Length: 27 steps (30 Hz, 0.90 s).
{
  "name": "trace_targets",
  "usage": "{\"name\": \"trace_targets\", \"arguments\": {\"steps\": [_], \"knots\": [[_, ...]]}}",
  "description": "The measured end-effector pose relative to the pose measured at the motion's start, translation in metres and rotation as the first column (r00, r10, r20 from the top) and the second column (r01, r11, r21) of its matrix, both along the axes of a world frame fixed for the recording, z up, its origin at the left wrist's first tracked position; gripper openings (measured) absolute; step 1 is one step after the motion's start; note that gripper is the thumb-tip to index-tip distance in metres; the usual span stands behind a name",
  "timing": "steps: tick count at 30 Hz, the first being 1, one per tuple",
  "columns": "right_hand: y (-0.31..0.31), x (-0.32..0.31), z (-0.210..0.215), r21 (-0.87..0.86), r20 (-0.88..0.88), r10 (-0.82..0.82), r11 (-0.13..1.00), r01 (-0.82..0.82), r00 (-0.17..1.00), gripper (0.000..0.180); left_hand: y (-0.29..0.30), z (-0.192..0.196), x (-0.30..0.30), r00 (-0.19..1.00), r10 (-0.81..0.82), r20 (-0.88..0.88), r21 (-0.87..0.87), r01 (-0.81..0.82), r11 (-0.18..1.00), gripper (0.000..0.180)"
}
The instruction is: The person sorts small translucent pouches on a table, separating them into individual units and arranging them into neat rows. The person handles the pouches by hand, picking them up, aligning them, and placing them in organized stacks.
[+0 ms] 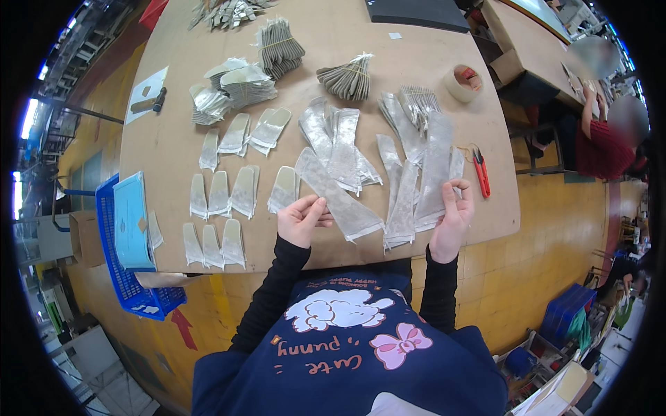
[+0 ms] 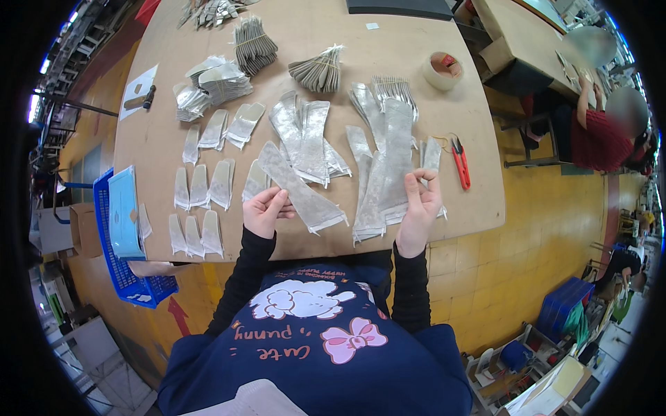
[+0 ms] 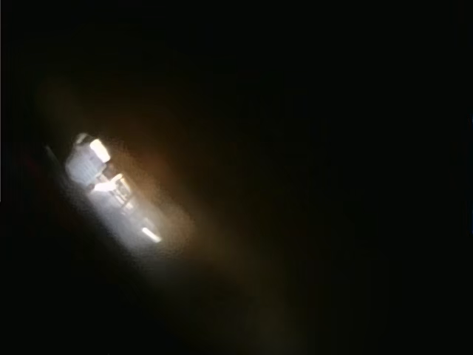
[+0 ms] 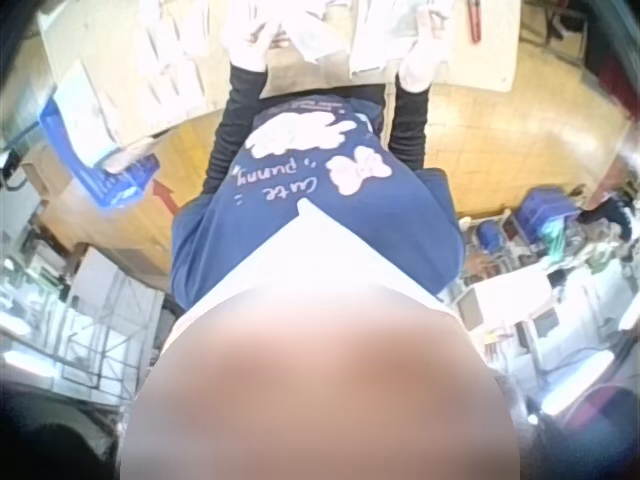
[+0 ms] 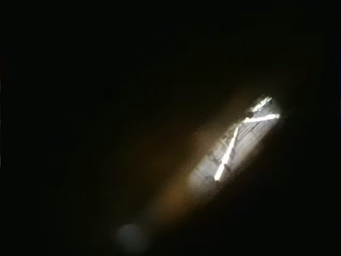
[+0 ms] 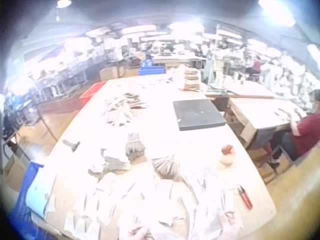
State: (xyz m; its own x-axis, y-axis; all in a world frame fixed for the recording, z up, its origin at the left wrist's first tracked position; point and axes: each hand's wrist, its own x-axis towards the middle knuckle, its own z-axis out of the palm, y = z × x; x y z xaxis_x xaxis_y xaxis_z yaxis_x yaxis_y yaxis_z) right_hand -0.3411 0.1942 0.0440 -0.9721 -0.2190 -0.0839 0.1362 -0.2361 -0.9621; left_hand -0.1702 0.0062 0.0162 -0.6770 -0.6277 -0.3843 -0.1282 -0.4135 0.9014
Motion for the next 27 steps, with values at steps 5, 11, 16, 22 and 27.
{"name": "trace_targets", "arguments": {"steps": [5,11,16,22,27], "knots": [[0.002,0.007,-0.005,0.098,-0.023,0.08,0.992,-0.077,0.997,0.011,0.003,-0.004,0.0,0.999,-0.018,0.042,-0.001,0.018,1.0,0.023],[0.029,-0.015,-0.01,0.205,-0.107,-0.088,0.973,0.108,0.99,0.011,0.005,-0.012,0.007,0.986,-0.119,0.119,0.036,0.115,0.993,0.022],[0.077,-0.058,-0.02,0.296,-0.179,-0.249,0.909,0.294,0.952,0.013,0.016,-0.022,0.011,0.957,-0.259,0.133,0.047,0.255,0.966,0.022],[0.11,-0.067,-0.043,0.575,-0.313,-0.221,0.73,0.37,0.924,0.014,0.037,-0.034,0.005,0.923,-0.307,0.232,-0.103,0.337,0.936,0.021],[0.095,-0.048,-0.04,0.701,-0.545,-0.036,0.529,0.479,0.838,0.016,0.033,-0.038,0.002,0.899,-0.324,0.296,-0.157,0.381,0.911,0.021]]}}
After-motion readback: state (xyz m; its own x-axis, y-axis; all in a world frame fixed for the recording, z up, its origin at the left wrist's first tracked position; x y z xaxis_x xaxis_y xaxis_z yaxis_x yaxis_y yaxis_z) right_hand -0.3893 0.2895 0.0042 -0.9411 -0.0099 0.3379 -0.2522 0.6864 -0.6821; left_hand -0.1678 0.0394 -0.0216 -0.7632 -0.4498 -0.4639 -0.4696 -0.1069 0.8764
